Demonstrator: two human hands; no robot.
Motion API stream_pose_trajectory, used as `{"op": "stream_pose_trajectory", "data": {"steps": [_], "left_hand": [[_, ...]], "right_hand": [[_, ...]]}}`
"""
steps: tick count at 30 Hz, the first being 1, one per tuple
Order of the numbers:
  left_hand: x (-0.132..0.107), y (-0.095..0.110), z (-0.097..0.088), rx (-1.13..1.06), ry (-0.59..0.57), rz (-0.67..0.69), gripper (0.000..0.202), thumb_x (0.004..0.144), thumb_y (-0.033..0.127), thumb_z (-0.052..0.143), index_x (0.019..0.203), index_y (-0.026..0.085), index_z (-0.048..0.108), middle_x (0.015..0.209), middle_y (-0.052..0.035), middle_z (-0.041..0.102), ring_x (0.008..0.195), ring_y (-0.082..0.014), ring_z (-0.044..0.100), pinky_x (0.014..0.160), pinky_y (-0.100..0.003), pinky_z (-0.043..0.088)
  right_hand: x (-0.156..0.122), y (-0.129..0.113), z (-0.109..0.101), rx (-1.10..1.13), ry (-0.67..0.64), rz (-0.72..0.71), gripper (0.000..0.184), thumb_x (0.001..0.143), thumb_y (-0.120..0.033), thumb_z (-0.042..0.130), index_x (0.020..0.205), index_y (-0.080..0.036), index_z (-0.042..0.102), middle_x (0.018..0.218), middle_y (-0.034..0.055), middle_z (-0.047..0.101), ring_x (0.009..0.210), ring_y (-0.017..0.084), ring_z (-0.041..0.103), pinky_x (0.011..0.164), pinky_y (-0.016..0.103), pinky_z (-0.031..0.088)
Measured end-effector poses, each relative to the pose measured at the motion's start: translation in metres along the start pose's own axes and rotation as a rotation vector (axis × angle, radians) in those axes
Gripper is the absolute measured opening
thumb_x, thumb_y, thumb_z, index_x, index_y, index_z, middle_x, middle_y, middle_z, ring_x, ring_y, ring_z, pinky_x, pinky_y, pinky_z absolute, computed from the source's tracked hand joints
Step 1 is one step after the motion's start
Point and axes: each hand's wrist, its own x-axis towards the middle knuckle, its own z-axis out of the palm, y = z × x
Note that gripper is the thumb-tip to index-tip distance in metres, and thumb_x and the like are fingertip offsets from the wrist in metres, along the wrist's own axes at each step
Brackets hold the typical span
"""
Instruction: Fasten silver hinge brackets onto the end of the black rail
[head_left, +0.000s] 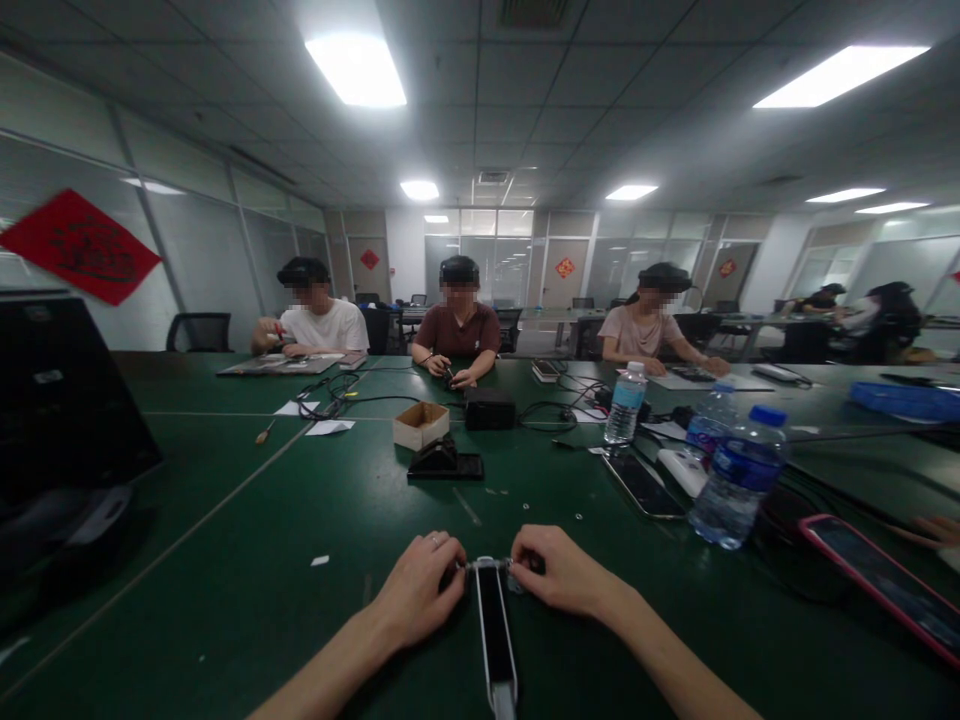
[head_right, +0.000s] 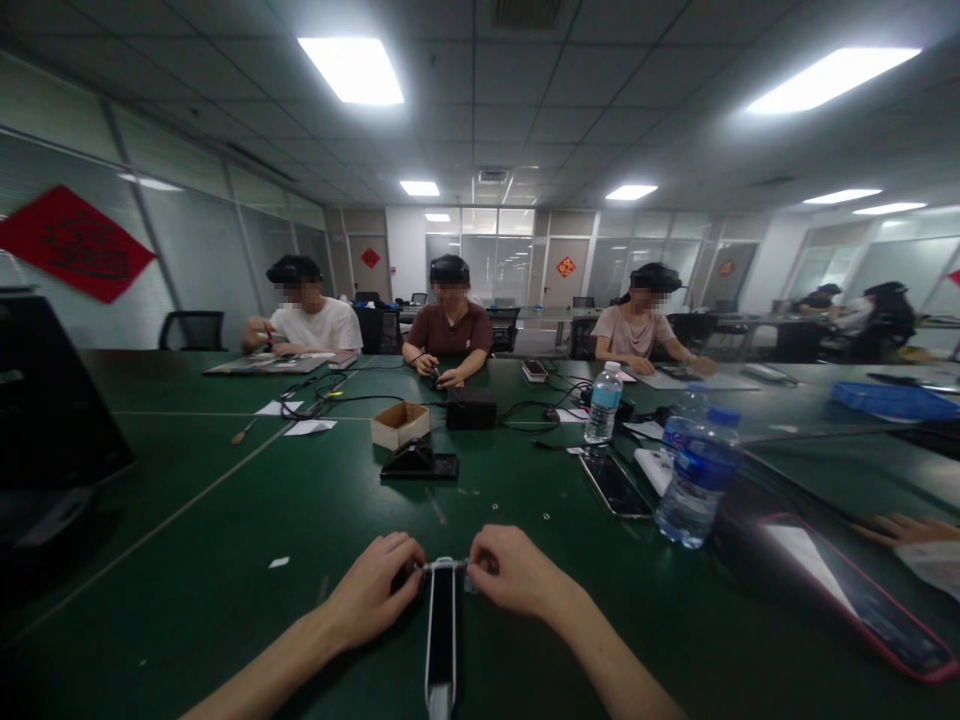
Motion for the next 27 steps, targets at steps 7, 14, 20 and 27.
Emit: {"op": "stream_pose_trajectory", "data": {"steps": [7, 14, 20, 27], "left_hand": [[0.0002, -0.0063, 0.0052, -0.008, 0.018, 0.024, 0.012, 0.088, 0.016, 0.046, 0.090, 0.019, 0.058, 0.092, -0.0036, 0.060, 0.084, -0.0195, 0.055, 0.076, -0.031, 0.041], [0.0005, -0.0058, 0.0056, -0.007, 0.023, 0.027, 0.012, 0.087, 0.015, 0.046, 0.090, 0.019, 0.058, 0.091, -0.0039, 0.060, 0.083, -0.0191, 0.054, 0.075, -0.031, 0.042], [0.0005, -0.0048, 0.0048, 0.000, 0.019, -0.006, 0.014, 0.089, 0.020, 0.045, 0.091, 0.019, 0.059, 0.093, -0.0042, 0.061, 0.084, -0.0195, 0.054, 0.075, -0.031, 0.042], [-0.0002, -0.0037, 0.0017, -0.012, -0.003, -0.027, 0.015, 0.090, 0.021, 0.045, 0.091, 0.018, 0.060, 0.093, -0.0047, 0.061, 0.083, -0.0197, 0.055, 0.074, -0.032, 0.043]], "right_hand": [[0.0011, 0.0002, -0.0009, -0.020, 0.016, 0.005, 0.013, 0.085, -0.028, 0.057, 0.089, -0.017, 0.063, 0.088, 0.0032, 0.061, 0.078, 0.015, 0.056, 0.067, 0.025, 0.045], [0.0039, 0.0032, 0.0006, 0.017, 0.003, 0.009, 0.012, 0.086, -0.027, 0.059, 0.089, -0.018, 0.066, 0.089, 0.0022, 0.062, 0.077, 0.014, 0.057, 0.069, 0.024, 0.045], [0.0019, 0.0004, -0.0027, 0.031, -0.011, 0.019, 0.012, 0.087, -0.026, 0.058, 0.092, -0.019, 0.067, 0.093, 0.0024, 0.063, 0.083, 0.015, 0.058, 0.072, 0.024, 0.046], [0.0024, 0.0029, -0.0018, 0.024, -0.026, 0.023, 0.012, 0.088, -0.027, 0.058, 0.091, -0.020, 0.067, 0.093, 0.0017, 0.062, 0.082, 0.014, 0.057, 0.073, 0.025, 0.045]]}}
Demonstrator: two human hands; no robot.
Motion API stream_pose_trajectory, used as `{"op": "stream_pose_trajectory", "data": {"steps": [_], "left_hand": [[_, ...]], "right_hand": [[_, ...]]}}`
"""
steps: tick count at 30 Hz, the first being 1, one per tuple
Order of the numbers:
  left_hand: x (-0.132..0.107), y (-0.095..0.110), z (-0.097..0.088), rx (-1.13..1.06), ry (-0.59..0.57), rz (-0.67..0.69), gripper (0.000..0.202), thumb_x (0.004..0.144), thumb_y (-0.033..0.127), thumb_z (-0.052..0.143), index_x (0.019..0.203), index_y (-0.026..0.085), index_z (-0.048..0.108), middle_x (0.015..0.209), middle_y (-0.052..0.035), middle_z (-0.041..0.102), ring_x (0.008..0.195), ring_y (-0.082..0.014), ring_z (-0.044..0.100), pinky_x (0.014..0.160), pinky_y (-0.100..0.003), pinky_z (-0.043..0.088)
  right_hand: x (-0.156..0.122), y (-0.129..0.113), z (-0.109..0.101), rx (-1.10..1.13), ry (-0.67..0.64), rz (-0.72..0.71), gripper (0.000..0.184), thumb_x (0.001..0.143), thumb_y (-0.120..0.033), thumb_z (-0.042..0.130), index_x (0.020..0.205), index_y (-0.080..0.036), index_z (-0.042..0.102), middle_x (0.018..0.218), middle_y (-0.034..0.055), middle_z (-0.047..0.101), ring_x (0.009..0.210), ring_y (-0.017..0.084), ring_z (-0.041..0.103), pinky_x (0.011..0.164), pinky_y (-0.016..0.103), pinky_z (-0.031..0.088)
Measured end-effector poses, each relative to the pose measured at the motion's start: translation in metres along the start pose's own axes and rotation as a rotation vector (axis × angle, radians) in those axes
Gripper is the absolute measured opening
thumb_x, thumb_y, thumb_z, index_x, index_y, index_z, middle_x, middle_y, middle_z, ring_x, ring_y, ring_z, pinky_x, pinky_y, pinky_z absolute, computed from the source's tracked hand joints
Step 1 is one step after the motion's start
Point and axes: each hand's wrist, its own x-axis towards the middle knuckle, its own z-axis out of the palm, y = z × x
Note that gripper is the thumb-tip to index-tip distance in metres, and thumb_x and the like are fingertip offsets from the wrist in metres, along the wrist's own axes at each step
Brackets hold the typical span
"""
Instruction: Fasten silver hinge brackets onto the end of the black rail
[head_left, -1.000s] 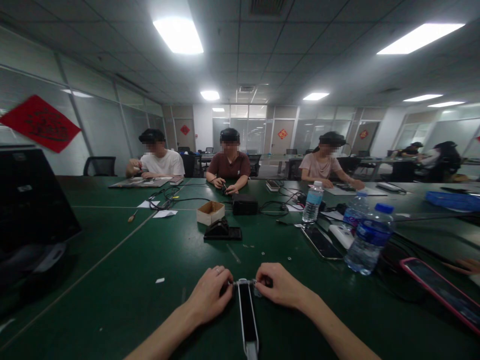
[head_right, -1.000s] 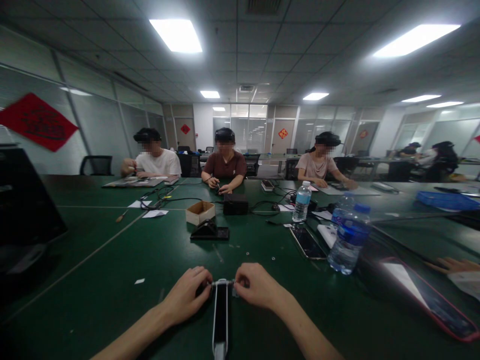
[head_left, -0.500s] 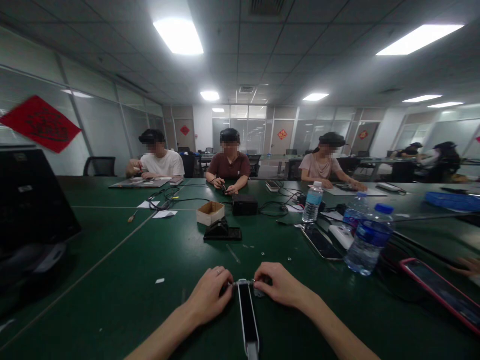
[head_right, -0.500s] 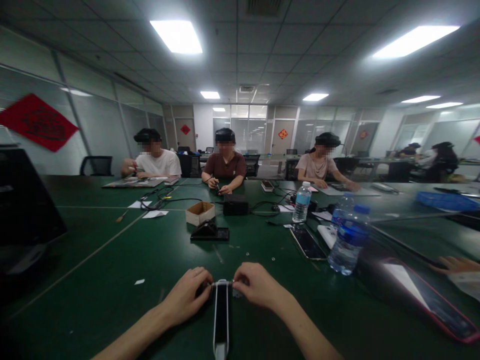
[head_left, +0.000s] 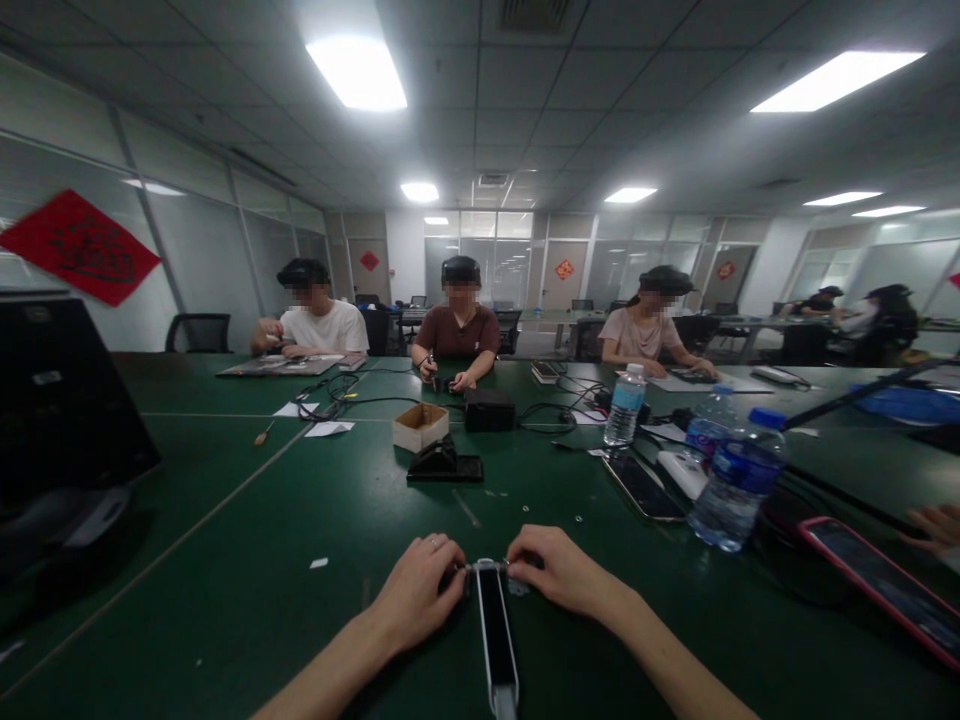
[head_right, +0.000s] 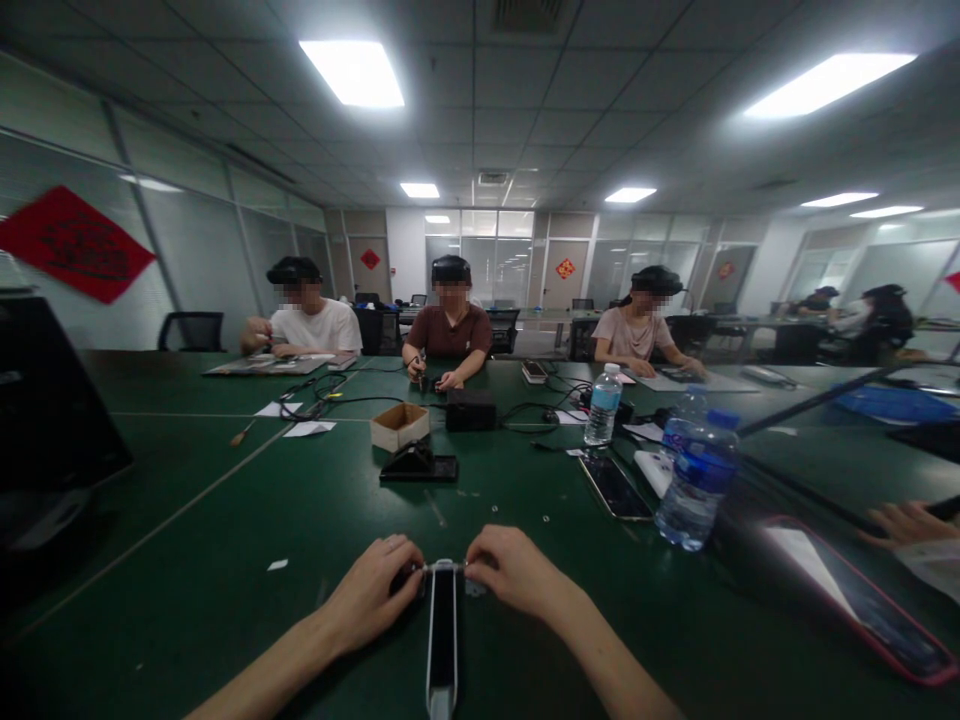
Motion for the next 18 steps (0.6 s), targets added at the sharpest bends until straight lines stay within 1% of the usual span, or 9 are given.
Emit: {"op": "stream_pose_trajectory", "data": {"steps": [7, 13, 18], "left_hand": [[0.001, -0.004, 0.003, -0.031, 0.014, 0.044, 0.014, 0.088, 0.017, 0.046, 0.092, 0.018, 0.059, 0.093, -0.0041, 0.060, 0.084, -0.0191, 0.054, 0.076, -0.031, 0.043], [0.001, -0.005, 0.004, -0.014, 0.025, 0.061, 0.013, 0.088, 0.016, 0.047, 0.092, 0.019, 0.059, 0.092, -0.0041, 0.060, 0.084, -0.0195, 0.054, 0.077, -0.031, 0.043], [0.002, 0.000, 0.000, -0.012, 0.009, 0.043, 0.013, 0.087, 0.014, 0.048, 0.091, 0.019, 0.059, 0.092, -0.0041, 0.060, 0.084, -0.0198, 0.055, 0.076, -0.031, 0.043]], "right_hand": [[-0.001, -0.006, -0.001, 0.025, 0.000, 0.016, 0.011, 0.086, -0.024, 0.059, 0.090, -0.018, 0.067, 0.092, 0.0024, 0.062, 0.080, 0.014, 0.058, 0.070, 0.023, 0.046], [0.001, 0.001, 0.002, -0.020, 0.022, -0.041, 0.011, 0.086, -0.025, 0.058, 0.089, -0.018, 0.065, 0.088, 0.0019, 0.061, 0.078, 0.014, 0.057, 0.070, 0.024, 0.045], [0.002, 0.006, 0.003, -0.031, -0.001, -0.034, 0.014, 0.087, -0.030, 0.056, 0.092, -0.020, 0.065, 0.091, 0.0018, 0.061, 0.079, 0.014, 0.056, 0.070, 0.025, 0.045]]}}
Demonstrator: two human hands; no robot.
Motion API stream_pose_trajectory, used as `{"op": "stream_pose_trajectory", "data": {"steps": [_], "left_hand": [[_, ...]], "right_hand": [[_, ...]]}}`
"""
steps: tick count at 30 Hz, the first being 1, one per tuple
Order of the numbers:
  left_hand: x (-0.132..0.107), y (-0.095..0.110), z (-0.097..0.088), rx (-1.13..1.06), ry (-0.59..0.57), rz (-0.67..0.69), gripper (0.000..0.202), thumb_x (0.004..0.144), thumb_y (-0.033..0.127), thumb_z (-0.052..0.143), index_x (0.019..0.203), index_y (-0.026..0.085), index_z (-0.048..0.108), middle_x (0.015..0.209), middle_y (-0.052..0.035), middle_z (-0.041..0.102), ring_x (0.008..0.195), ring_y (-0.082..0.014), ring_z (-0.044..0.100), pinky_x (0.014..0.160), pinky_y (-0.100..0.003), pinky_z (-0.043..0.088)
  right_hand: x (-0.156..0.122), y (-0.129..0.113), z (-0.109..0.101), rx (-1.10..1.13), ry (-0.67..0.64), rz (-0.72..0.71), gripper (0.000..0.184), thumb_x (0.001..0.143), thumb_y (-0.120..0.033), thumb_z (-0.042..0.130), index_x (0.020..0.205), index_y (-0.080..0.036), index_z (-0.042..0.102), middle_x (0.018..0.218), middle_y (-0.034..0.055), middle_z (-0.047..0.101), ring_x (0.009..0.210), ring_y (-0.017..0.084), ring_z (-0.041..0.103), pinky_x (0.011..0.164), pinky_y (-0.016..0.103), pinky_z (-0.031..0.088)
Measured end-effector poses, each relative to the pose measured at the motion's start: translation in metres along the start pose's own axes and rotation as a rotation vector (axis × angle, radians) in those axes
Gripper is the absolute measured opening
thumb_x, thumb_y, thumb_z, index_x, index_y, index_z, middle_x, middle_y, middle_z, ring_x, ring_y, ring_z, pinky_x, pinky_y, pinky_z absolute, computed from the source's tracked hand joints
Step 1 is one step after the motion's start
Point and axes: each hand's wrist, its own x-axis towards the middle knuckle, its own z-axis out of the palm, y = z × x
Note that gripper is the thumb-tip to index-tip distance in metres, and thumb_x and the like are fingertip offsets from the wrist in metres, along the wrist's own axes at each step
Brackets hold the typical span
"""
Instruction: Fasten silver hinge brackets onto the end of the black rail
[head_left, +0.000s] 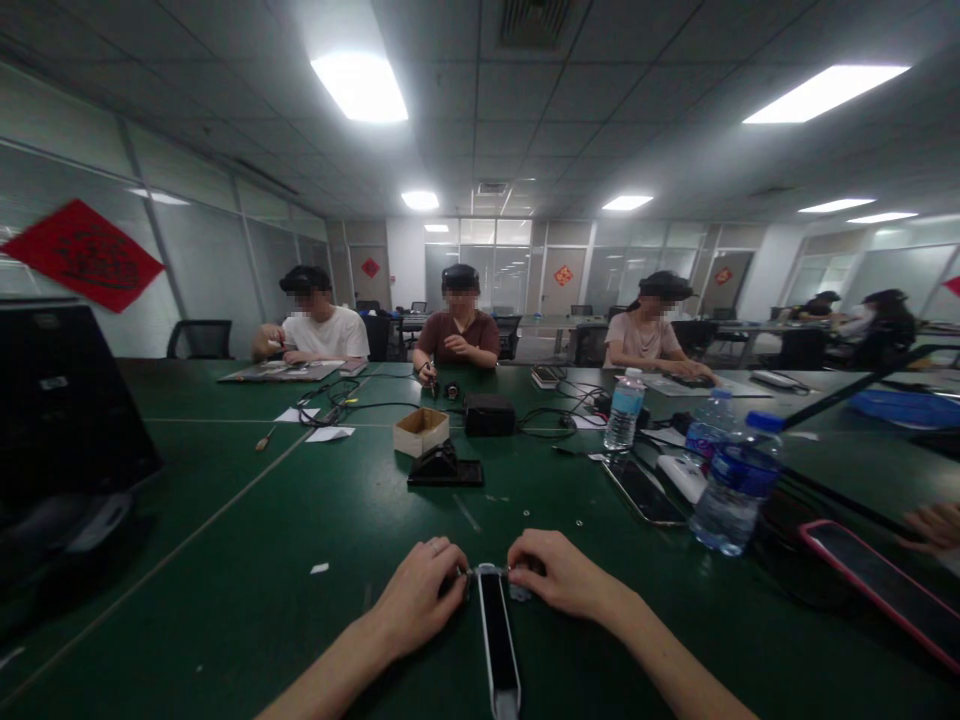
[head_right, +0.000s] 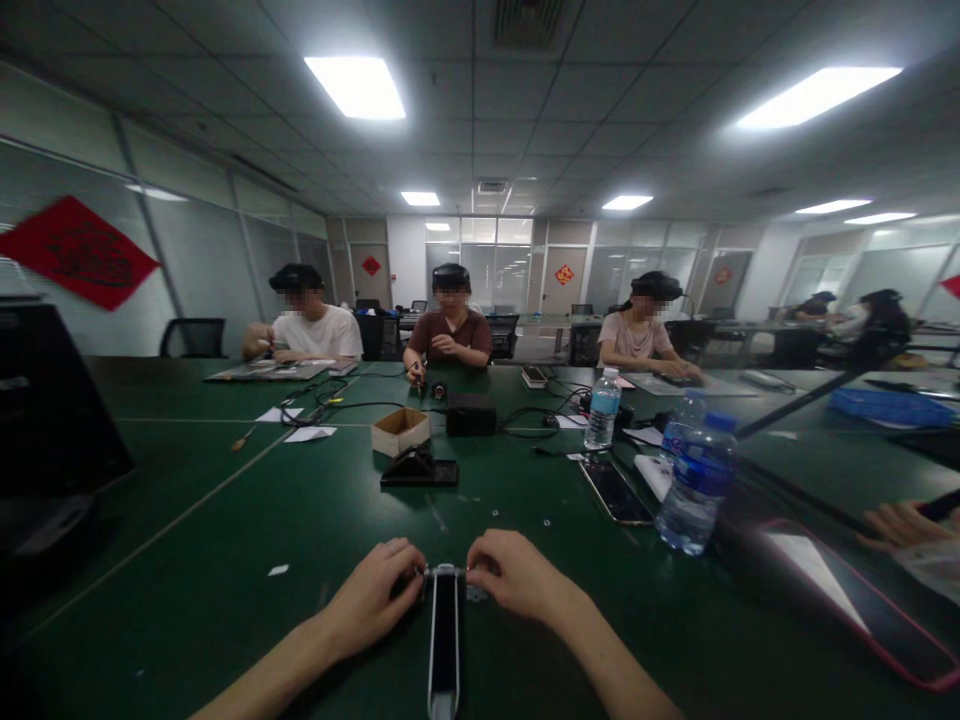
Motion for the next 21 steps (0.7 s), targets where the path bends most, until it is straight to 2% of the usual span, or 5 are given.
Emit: {"op": "stream_pose_trajectory", "data": {"steps": [5, 8, 11, 16, 21], "left_hand": [[-0.001, 0.002, -0.003, 0.007, -0.014, -0.018, 0.012, 0.087, 0.014, 0.049, 0.092, 0.019, 0.059, 0.093, -0.0043, 0.060, 0.085, -0.0202, 0.055, 0.075, -0.031, 0.043], [-0.002, 0.004, -0.005, 0.012, -0.029, -0.031, 0.012, 0.088, 0.015, 0.048, 0.093, 0.019, 0.059, 0.094, -0.0046, 0.060, 0.086, -0.0203, 0.056, 0.076, -0.031, 0.043], [-0.002, 0.007, -0.008, 0.011, -0.048, -0.046, 0.012, 0.089, 0.016, 0.048, 0.094, 0.019, 0.059, 0.096, -0.0052, 0.061, 0.088, -0.0207, 0.056, 0.077, -0.032, 0.044], [-0.003, 0.009, -0.009, 0.008, -0.046, -0.049, 0.012, 0.090, 0.015, 0.048, 0.093, 0.019, 0.059, 0.096, -0.0051, 0.060, 0.086, -0.0202, 0.055, 0.076, -0.031, 0.044], [-0.003, 0.007, -0.006, 0.008, -0.041, -0.047, 0.013, 0.088, 0.014, 0.048, 0.094, 0.018, 0.059, 0.096, -0.0052, 0.060, 0.087, -0.0203, 0.055, 0.078, -0.032, 0.043]], "right_hand": [[-0.001, 0.007, -0.010, -0.039, 0.049, 0.049, 0.022, 0.089, -0.036, 0.052, 0.094, -0.020, 0.066, 0.095, 0.0040, 0.061, 0.085, 0.017, 0.057, 0.075, 0.029, 0.046], [-0.002, 0.026, -0.020, -0.173, 0.192, 0.189, 0.026, 0.090, -0.036, 0.049, 0.103, -0.020, 0.065, 0.106, 0.0081, 0.058, 0.097, 0.022, 0.055, 0.084, 0.036, 0.045], [-0.005, 0.053, -0.028, -0.318, 0.282, 0.370, 0.029, 0.086, -0.025, 0.052, 0.113, -0.018, 0.063, 0.114, 0.0129, 0.055, 0.105, 0.028, 0.053, 0.088, 0.042, 0.044], [-0.007, 0.079, -0.031, -0.255, 0.218, 0.440, 0.023, 0.088, -0.019, 0.047, 0.102, -0.017, 0.065, 0.106, 0.0124, 0.058, 0.098, 0.025, 0.059, 0.081, 0.035, 0.047], [-0.004, 0.074, -0.024, -0.252, 0.203, 0.404, 0.021, 0.090, -0.018, 0.043, 0.097, -0.015, 0.062, 0.102, 0.0116, 0.058, 0.093, 0.022, 0.059, 0.079, 0.033, 0.046]]}}
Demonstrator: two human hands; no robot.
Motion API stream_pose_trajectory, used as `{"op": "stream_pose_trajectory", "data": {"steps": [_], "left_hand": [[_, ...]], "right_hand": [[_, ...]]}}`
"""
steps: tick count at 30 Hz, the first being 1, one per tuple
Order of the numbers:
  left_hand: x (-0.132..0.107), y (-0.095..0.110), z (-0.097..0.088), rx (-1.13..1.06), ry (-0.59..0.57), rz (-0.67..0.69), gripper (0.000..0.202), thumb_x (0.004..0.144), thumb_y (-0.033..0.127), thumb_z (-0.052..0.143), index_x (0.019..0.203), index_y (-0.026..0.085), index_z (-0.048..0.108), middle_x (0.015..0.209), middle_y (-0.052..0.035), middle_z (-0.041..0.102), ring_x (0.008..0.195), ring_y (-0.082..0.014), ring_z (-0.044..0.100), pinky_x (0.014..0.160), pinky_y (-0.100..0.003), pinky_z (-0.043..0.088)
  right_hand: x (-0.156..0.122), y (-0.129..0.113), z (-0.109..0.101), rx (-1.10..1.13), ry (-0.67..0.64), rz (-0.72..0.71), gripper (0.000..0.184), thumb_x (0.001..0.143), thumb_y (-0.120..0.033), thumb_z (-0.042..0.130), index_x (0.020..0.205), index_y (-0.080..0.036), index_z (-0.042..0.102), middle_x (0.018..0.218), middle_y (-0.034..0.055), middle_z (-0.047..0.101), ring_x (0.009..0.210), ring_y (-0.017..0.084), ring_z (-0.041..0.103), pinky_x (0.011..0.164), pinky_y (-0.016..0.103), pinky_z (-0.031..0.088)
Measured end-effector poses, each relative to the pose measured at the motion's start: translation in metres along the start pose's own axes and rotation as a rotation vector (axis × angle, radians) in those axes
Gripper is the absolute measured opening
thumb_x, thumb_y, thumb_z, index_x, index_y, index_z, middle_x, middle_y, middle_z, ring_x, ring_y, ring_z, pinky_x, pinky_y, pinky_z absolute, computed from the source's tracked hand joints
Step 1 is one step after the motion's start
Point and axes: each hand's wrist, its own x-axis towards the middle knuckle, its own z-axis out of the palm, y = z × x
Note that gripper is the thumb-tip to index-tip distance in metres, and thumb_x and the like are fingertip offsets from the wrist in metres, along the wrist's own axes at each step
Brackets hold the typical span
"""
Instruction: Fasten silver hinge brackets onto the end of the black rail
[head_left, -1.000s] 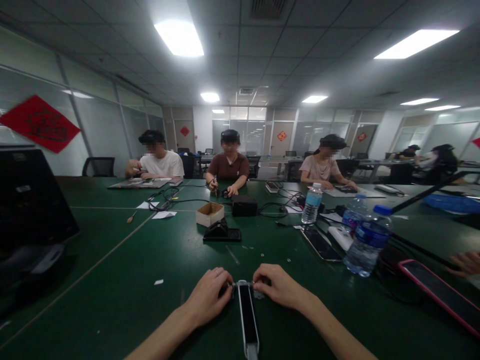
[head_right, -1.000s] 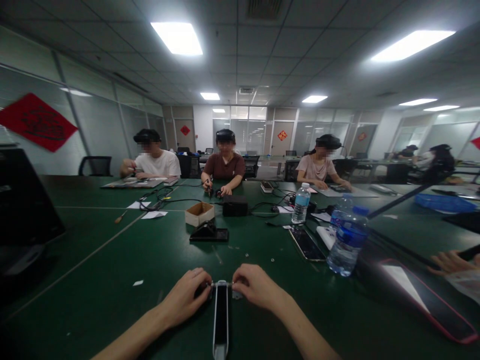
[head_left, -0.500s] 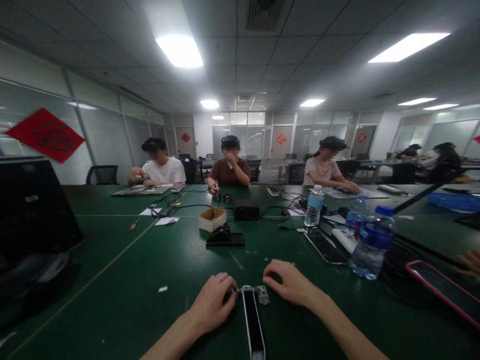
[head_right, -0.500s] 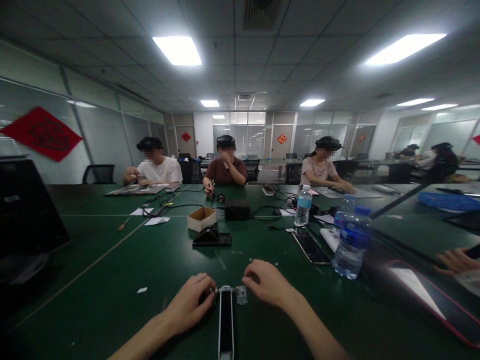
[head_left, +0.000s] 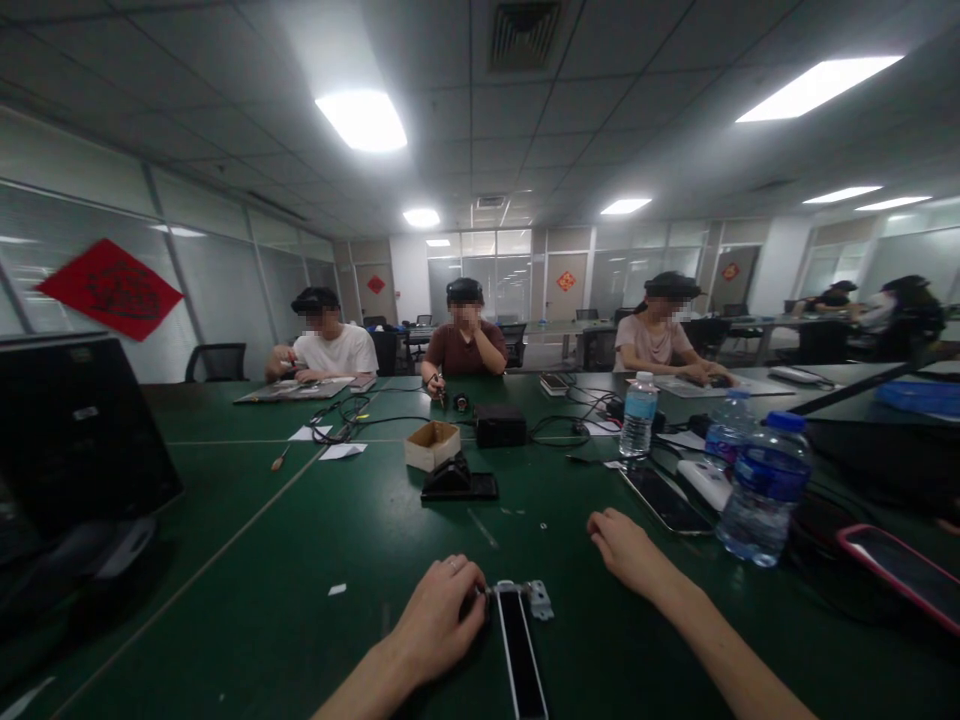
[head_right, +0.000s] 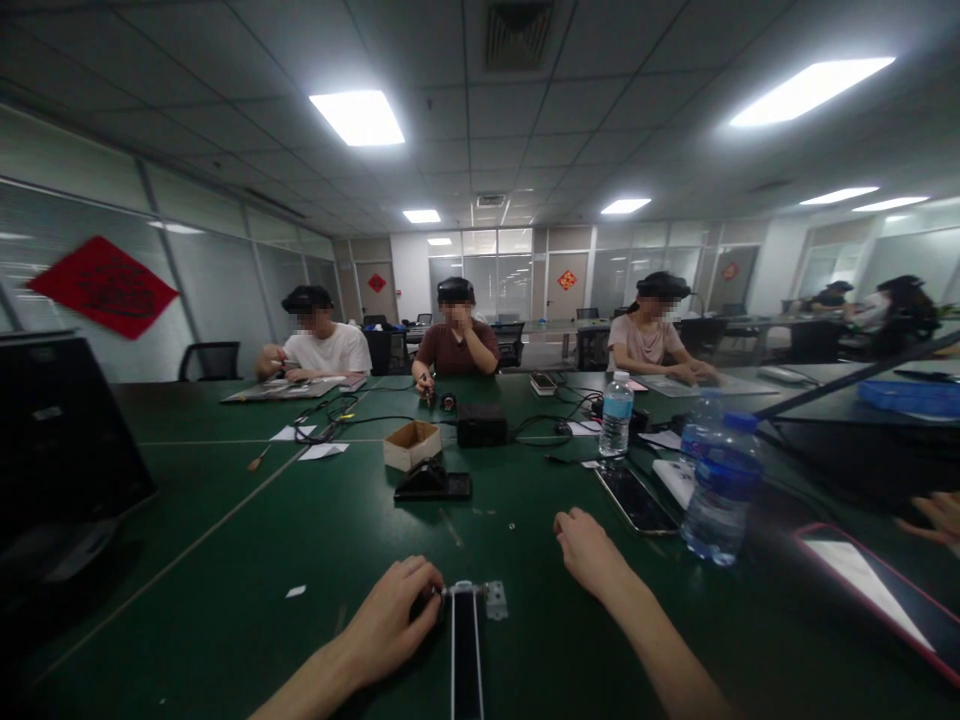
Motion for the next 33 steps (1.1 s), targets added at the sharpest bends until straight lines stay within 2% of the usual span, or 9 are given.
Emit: {"op": "stream_pose_trajectory", "data": {"steps": [6, 13, 20, 26, 33], "left_hand": [[0.000, -0.005, 0.005, -0.007, 0.023, 0.027, 0.014, 0.089, 0.016, 0.046, 0.095, 0.018, 0.059, 0.097, -0.0052, 0.059, 0.089, -0.0197, 0.054, 0.079, -0.031, 0.042], [0.000, 0.001, 0.000, 0.012, 0.012, 0.012, 0.014, 0.088, 0.014, 0.047, 0.093, 0.017, 0.059, 0.094, -0.0058, 0.060, 0.088, -0.0210, 0.054, 0.078, -0.032, 0.042], [-0.001, -0.001, 0.001, 0.004, 0.023, 0.024, 0.013, 0.088, 0.014, 0.047, 0.092, 0.017, 0.059, 0.095, -0.0051, 0.060, 0.086, -0.0202, 0.054, 0.076, -0.031, 0.042], [0.000, -0.002, 0.004, 0.031, 0.037, 0.027, 0.014, 0.088, 0.014, 0.047, 0.092, 0.018, 0.059, 0.092, -0.0048, 0.060, 0.085, -0.0203, 0.054, 0.076, -0.032, 0.042], [0.000, -0.002, 0.006, 0.037, 0.043, 0.026, 0.013, 0.087, 0.014, 0.046, 0.091, 0.018, 0.059, 0.092, -0.0046, 0.060, 0.085, -0.0200, 0.054, 0.076, -0.032, 0.042]], "right_hand": [[-0.012, -0.034, 0.000, 0.112, -0.060, -0.133, 0.016, 0.090, -0.022, 0.043, 0.095, -0.019, 0.058, 0.103, 0.0083, 0.056, 0.092, 0.020, 0.057, 0.080, 0.032, 0.047], [-0.027, -0.067, -0.003, 0.212, -0.117, -0.224, 0.014, 0.089, -0.019, 0.048, 0.096, -0.021, 0.060, 0.105, 0.0052, 0.057, 0.094, 0.019, 0.058, 0.080, 0.032, 0.048], [-0.031, -0.074, -0.004, 0.180, -0.144, -0.246, 0.022, 0.090, -0.017, 0.047, 0.104, -0.021, 0.063, 0.114, 0.0071, 0.056, 0.101, 0.021, 0.057, 0.086, 0.035, 0.048], [-0.032, -0.073, -0.002, 0.154, -0.106, -0.284, 0.026, 0.091, -0.019, 0.044, 0.108, -0.020, 0.063, 0.115, 0.0085, 0.056, 0.102, 0.021, 0.058, 0.086, 0.036, 0.049], [-0.035, -0.083, -0.011, 0.111, -0.123, -0.304, 0.027, 0.093, -0.017, 0.040, 0.106, -0.016, 0.064, 0.114, 0.0106, 0.057, 0.101, 0.022, 0.058, 0.088, 0.036, 0.047]]}}
